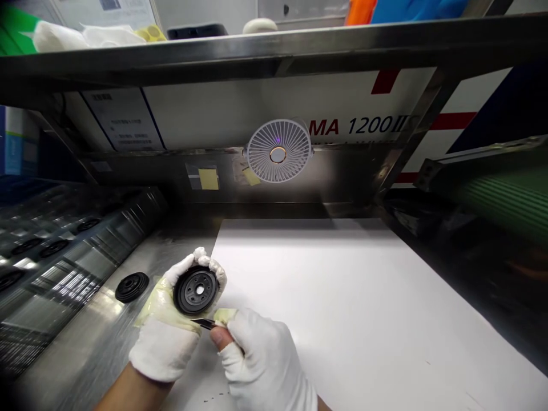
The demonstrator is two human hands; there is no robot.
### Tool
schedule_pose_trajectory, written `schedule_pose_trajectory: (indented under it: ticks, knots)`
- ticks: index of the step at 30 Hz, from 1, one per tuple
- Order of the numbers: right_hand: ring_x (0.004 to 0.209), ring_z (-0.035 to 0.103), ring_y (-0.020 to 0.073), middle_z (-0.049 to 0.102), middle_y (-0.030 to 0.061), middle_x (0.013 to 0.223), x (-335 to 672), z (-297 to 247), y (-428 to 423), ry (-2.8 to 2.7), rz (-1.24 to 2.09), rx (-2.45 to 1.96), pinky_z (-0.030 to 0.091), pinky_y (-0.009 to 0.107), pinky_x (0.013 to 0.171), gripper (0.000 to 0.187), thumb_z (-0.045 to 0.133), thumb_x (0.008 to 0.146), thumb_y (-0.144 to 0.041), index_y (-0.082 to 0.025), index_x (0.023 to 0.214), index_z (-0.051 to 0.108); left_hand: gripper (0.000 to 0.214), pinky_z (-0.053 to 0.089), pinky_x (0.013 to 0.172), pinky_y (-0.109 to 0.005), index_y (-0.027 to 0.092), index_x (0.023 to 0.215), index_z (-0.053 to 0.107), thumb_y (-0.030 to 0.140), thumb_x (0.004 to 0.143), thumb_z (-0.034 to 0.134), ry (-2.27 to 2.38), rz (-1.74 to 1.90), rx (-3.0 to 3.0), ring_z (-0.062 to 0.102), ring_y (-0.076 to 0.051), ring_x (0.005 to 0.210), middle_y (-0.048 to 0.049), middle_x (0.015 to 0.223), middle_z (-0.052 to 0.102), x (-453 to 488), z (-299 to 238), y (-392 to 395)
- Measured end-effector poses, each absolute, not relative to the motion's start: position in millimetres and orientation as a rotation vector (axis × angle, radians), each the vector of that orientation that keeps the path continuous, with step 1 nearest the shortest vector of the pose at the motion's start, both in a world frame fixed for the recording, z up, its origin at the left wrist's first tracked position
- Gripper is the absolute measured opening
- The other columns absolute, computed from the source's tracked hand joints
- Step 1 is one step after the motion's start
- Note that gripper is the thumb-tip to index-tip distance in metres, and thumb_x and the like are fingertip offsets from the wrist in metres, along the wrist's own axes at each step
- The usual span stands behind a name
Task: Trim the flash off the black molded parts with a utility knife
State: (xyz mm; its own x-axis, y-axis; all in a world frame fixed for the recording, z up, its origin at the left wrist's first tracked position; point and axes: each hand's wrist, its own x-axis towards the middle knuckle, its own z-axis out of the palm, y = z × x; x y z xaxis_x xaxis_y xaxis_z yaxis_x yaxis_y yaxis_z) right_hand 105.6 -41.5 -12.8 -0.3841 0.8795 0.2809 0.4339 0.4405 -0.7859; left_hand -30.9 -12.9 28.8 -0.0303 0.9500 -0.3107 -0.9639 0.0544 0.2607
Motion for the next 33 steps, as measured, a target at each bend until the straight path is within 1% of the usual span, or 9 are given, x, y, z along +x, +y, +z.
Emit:
schedule_pose_trajectory:
  ticks: [4,8,12,18,25,28,29,31,33]
  knots:
    - [0.063,0.055,0.0129,0.059,-0.0005,0.071,108.5,-9.5,-40.1,-1.883,0.861,-1.149,0.041,0.021,0.057,0.021,0.043,0.087,-0.036,-0.023,0.084,0.060,0.006,0.048,0.071,-0.027,0.011,0.074,0.058,0.011,0.077,0.052,0.457,1.550,0.024,0.054,-0.011,0.070,-0.0020,0.070,0.053,-31.0,27.8,-13.0]
    - [0.060,0.053,0.0127,0.058,-0.0014,0.068,113.3,-8.2,-33.1,-1.817,0.850,-1.242,0.041,0.022,0.056,0.022,0.043,0.088,-0.038,-0.023,0.082,0.059,0.009,0.047,0.074,-0.029,0.012,0.080,0.058,0.014,0.080,0.050,0.503,1.610,0.173,0.053,-0.011,0.073,-0.0020,0.074,0.052,-29.6,27.3,-18.5]
    - [0.064,0.054,0.0132,0.059,-0.0011,0.072,114.5,-6.4,-33.6,-1.863,0.851,-1.240,0.042,0.022,0.059,0.021,0.042,0.088,-0.036,-0.024,0.086,0.060,0.010,0.047,0.076,-0.030,0.013,0.084,0.058,0.018,0.081,0.050,0.557,1.639,0.259,0.053,-0.013,0.076,-0.0023,0.075,0.051,-27.5,28.9,-22.2]
    - [0.059,0.052,0.0117,0.058,-0.0020,0.067,112.9,2.2,-40.9,-1.986,0.992,-1.167,0.040,0.020,0.054,0.022,0.045,0.086,-0.031,-0.022,0.073,0.060,0.005,0.047,0.074,-0.029,0.013,0.080,0.058,0.015,0.078,0.053,0.544,1.611,0.155,0.052,-0.011,0.072,-0.0012,0.073,0.051,-28.7,28.6,-17.6]
    - [0.064,0.053,0.0126,0.059,-0.0024,0.073,118.5,-5.1,-30.1,-1.821,0.933,-1.276,0.041,0.021,0.059,0.022,0.042,0.088,-0.038,-0.025,0.086,0.060,0.012,0.046,0.078,-0.031,0.015,0.087,0.059,0.019,0.082,0.048,0.620,1.637,0.433,0.053,-0.014,0.075,-0.0027,0.077,0.052,-26.2,26.3,-24.4]
    - [0.061,0.050,0.0128,0.056,-0.0021,0.068,121.8,-3.2,-29.8,-1.870,0.901,-1.307,0.038,0.022,0.056,0.023,0.044,0.087,-0.038,-0.023,0.076,0.058,0.014,0.046,0.079,-0.033,0.016,0.088,0.060,0.019,0.082,0.048,0.669,1.656,0.514,0.054,-0.015,0.076,-0.0027,0.077,0.053,-23.7,27.6,-28.2]
    - [0.059,0.048,0.0122,0.054,-0.0023,0.065,123.2,-0.7,-30.5,-1.913,0.959,-1.290,0.037,0.022,0.053,0.025,0.045,0.086,-0.037,-0.022,0.070,0.056,0.013,0.046,0.080,-0.034,0.016,0.088,0.060,0.019,0.082,0.048,0.675,1.662,0.509,0.054,-0.016,0.076,-0.0028,0.077,0.053,-23.4,27.9,-28.4]
    - [0.054,0.042,0.0104,0.048,-0.0030,0.060,126.7,5.6,-32.3,-2.004,1.220,-1.178,0.033,0.021,0.049,0.029,0.045,0.085,-0.036,-0.019,0.063,0.052,0.013,0.046,0.080,-0.034,0.015,0.088,0.060,0.018,0.080,0.051,0.670,1.658,0.466,0.054,-0.016,0.077,-0.0034,0.077,0.054,-24.1,27.6,-26.9]
    - [0.052,0.037,0.0086,0.043,-0.0037,0.057,130.6,11.5,-33.1,-2.022,1.530,-1.017,0.030,0.019,0.047,0.031,0.045,0.085,-0.038,-0.017,0.062,0.050,0.011,0.047,0.079,-0.034,0.015,0.085,0.061,0.017,0.078,0.053,0.643,1.623,0.375,0.054,-0.015,0.075,-0.0034,0.075,0.054,-26.0,26.5,-23.1]
